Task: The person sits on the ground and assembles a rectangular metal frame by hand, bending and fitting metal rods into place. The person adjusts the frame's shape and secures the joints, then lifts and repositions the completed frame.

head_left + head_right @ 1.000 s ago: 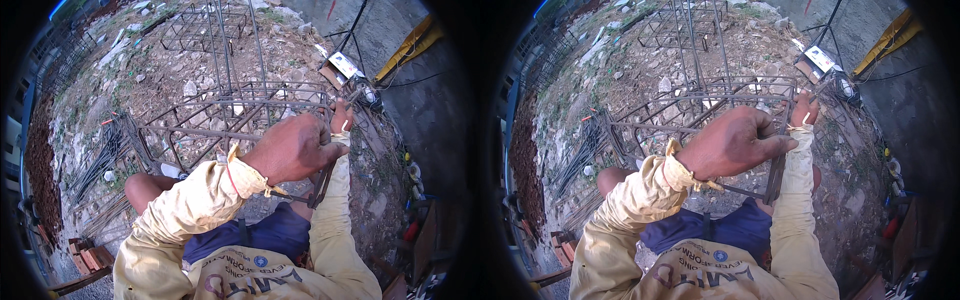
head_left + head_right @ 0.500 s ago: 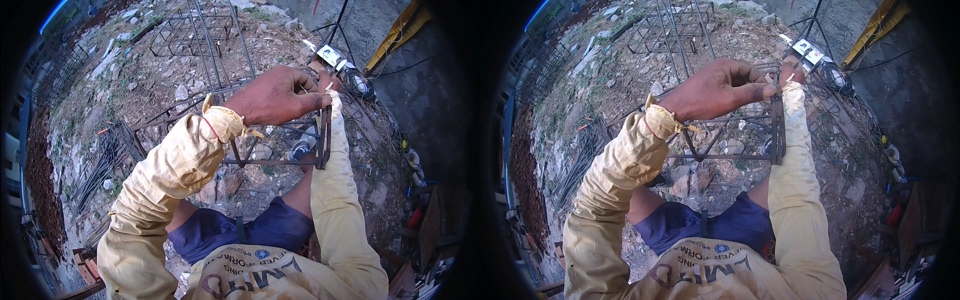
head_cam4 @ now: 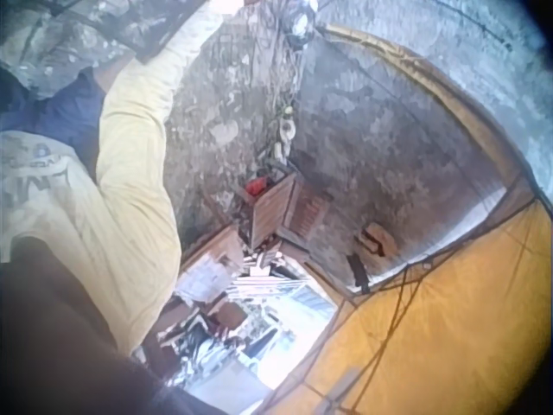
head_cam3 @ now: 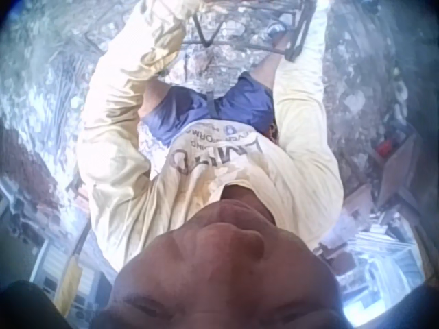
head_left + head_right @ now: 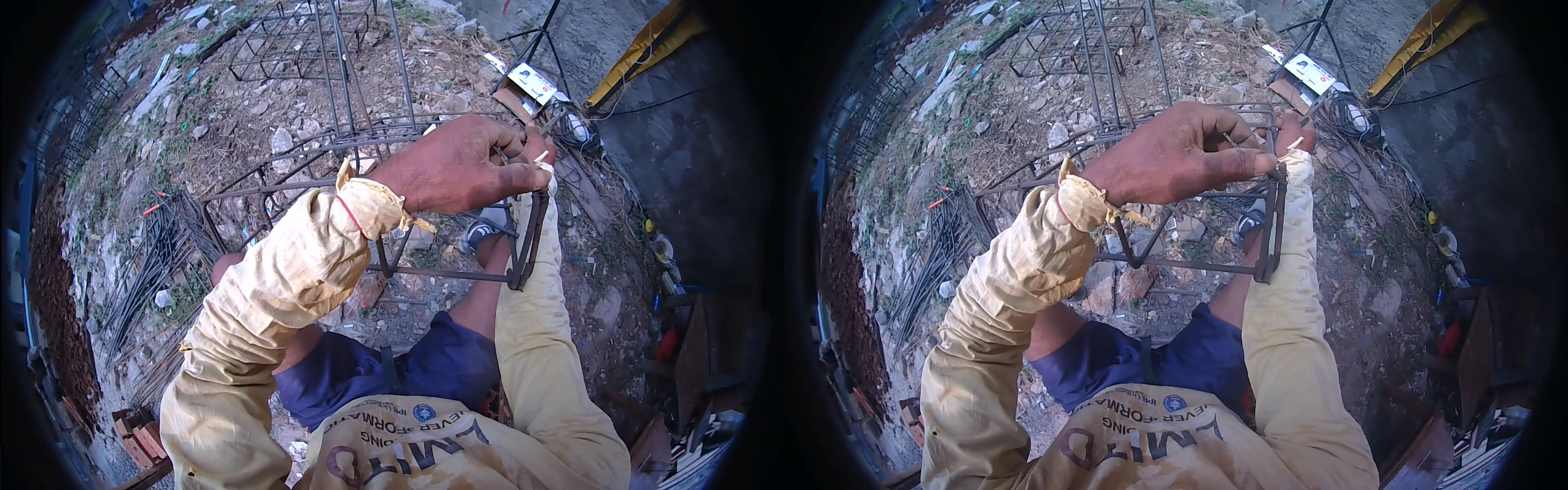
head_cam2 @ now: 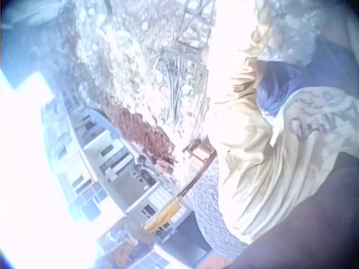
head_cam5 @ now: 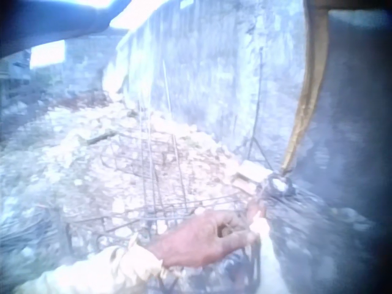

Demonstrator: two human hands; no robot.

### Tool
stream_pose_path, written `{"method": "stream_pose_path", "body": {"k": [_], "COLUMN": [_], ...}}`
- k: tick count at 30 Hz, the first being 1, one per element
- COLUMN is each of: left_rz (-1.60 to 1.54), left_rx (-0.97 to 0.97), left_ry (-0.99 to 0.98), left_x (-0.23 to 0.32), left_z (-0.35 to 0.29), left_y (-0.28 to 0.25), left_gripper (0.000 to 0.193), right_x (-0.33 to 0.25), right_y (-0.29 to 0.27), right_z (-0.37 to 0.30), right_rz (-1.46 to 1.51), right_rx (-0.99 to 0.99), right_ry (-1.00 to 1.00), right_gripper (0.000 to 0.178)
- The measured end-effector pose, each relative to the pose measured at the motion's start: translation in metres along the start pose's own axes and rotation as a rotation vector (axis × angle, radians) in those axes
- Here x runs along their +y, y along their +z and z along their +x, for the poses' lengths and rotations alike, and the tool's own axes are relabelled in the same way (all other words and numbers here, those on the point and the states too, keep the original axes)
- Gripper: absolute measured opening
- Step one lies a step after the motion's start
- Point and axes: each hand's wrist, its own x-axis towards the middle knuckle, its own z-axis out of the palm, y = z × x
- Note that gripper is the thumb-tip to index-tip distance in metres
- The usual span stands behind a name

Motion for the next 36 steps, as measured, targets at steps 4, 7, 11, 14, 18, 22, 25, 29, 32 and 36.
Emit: {"method": "stream_pose_path", "body": {"k": [4,7,11,14,18,22,25,29,32,36], "left_rz": [-0.046,-0.097,-0.042,-0.019,0.015,-0.022,-0.051,-0.151,-0.75,-1.069], "left_rx": [0.02,0.026,-0.002,-0.042,-0.046,-0.143,-0.093,0.162,0.299,0.271], "left_ry": [0.02,0.016,0.029,-0.006,0.02,0.026,0.053,0.111,0.089,-0.26], "left_x": [0.002,0.003,0.006,-0.002,-0.005,0.005,-0.004,0.001,-0.007,-0.07], "left_z": [0.01,0.008,0.012,0.015,0.013,0.007,-0.011,-0.068,-0.141,-0.227], "left_y": [0.001,-0.005,-0.005,-0.001,-0.003,-0.006,-0.011,-0.035,-0.049,-0.001], "left_gripper": [0.042,0.043,0.045,0.045,0.045,0.04,0.032,0.024,0.025,0.023], "right_x": [-0.007,0.001,-0.001,0.0,0.009,0.005,0.009,0.01,0.005,0.018], "right_y": [-0.012,-0.009,-0.021,-0.027,-0.024,-0.029,-0.025,-0.034,-0.044,-0.043], "right_z": [0.001,-0.004,-0.008,-0.01,-0.013,-0.016,-0.017,-0.008,0.0,0.004], "right_rz": [-0.051,-0.08,-0.128,-0.152,-0.163,-0.176,-0.176,-0.15,-0.17,-0.145], "right_rx": [0.023,0.002,0.015,0.017,-0.002,0.0,-0.012,0.005,0.036,0.016], "right_ry": [-0.022,-0.01,-0.023,-0.021,-0.009,-0.023,-0.025,-0.053,-0.026,-0.027], "right_gripper": [0.029,0.028,0.027,0.026,0.026,0.025,0.025,0.025,0.021,0.018]}}
